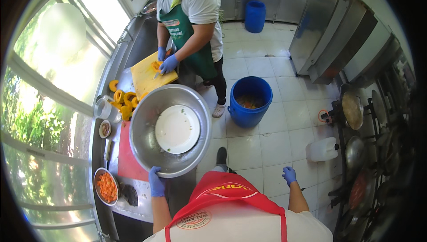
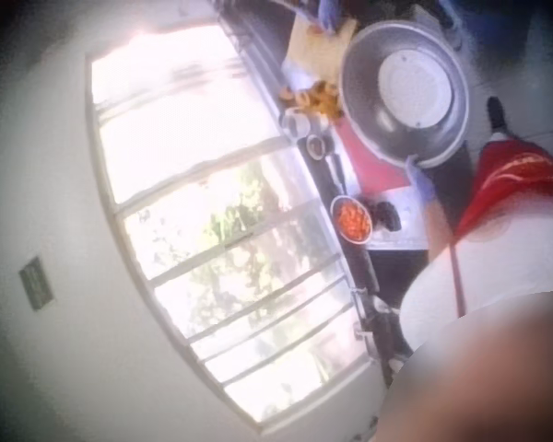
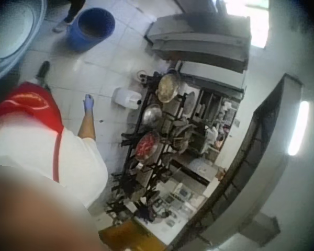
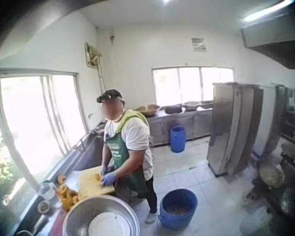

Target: The person stirs a large pot of simmering food with a wooden spoon, then washes the spoon and moves to a prep counter. They peel and chop a yellow squash into cubes on a red cutting board while another worker peels squash nearby.

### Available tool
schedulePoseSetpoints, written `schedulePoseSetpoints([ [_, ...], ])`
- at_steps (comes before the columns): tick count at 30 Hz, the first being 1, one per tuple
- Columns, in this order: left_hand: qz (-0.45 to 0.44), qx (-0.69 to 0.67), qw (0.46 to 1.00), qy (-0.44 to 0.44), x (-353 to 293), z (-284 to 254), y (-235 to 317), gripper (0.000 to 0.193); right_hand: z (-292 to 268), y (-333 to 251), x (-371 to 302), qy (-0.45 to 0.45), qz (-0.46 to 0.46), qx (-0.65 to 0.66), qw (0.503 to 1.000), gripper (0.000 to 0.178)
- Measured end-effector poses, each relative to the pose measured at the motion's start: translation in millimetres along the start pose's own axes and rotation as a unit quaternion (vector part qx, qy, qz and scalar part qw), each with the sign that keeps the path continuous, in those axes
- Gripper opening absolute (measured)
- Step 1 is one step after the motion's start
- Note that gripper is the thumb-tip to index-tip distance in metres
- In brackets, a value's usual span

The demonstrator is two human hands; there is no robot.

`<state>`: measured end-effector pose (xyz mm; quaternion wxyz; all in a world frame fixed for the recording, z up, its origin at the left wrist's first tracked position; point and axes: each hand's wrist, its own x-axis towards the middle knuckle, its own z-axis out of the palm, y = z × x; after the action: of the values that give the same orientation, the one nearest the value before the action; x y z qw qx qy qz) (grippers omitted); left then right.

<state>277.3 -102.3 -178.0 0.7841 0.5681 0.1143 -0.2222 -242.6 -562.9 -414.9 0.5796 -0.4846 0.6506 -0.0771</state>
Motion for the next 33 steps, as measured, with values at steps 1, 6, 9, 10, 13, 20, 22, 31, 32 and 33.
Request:
schedulePoseSetpoints([
  [1,-0.001,0.005,1.000,-0.022,14,27,-5,0.014,7,-19,10,-0.006,-0.019,-0.003,1.000,0.041],
  [6,-0.156,-0.017,0.986,-0.047,100,152,-57,0.018,11,-69,13,-0.015,-0.087,-0.063,0.994,0.049],
  [9,-0.189,0.013,0.979,-0.073,143,229,-81,0.016,-20,-70,-5,0.005,-0.011,-0.059,0.998,0.051],
  [10,-0.198,0.023,0.975,-0.094,152,261,-83,0.016,-34,-63,-15,0.020,0.026,-0.042,0.999,0.051],
  [13,-0.219,0.022,0.960,-0.171,184,346,-110,0.018,-78,1,-44,0.089,0.122,0.089,0.985,0.044],
  [20,-0.227,0.085,0.955,-0.172,233,512,-155,0.022,-92,105,-62,0.207,0.350,0.280,0.870,0.040],
  [22,-0.244,0.077,0.949,-0.183,239,552,-176,0.024,-99,78,-37,0.205,0.359,0.303,0.859,0.039],
  [31,-0.245,-0.023,0.955,-0.163,231,748,-268,0.037,-296,-49,170,0.227,0.280,0.283,0.889,0.035],
  [32,-0.242,-0.019,0.960,-0.141,229,768,-265,0.026,-338,-79,213,0.235,0.247,0.256,0.904,0.034],
  [33,-0.248,-0.016,0.958,-0.145,239,777,-270,0.026,-365,-113,259,0.237,0.207,0.240,0.918,0.034],
])
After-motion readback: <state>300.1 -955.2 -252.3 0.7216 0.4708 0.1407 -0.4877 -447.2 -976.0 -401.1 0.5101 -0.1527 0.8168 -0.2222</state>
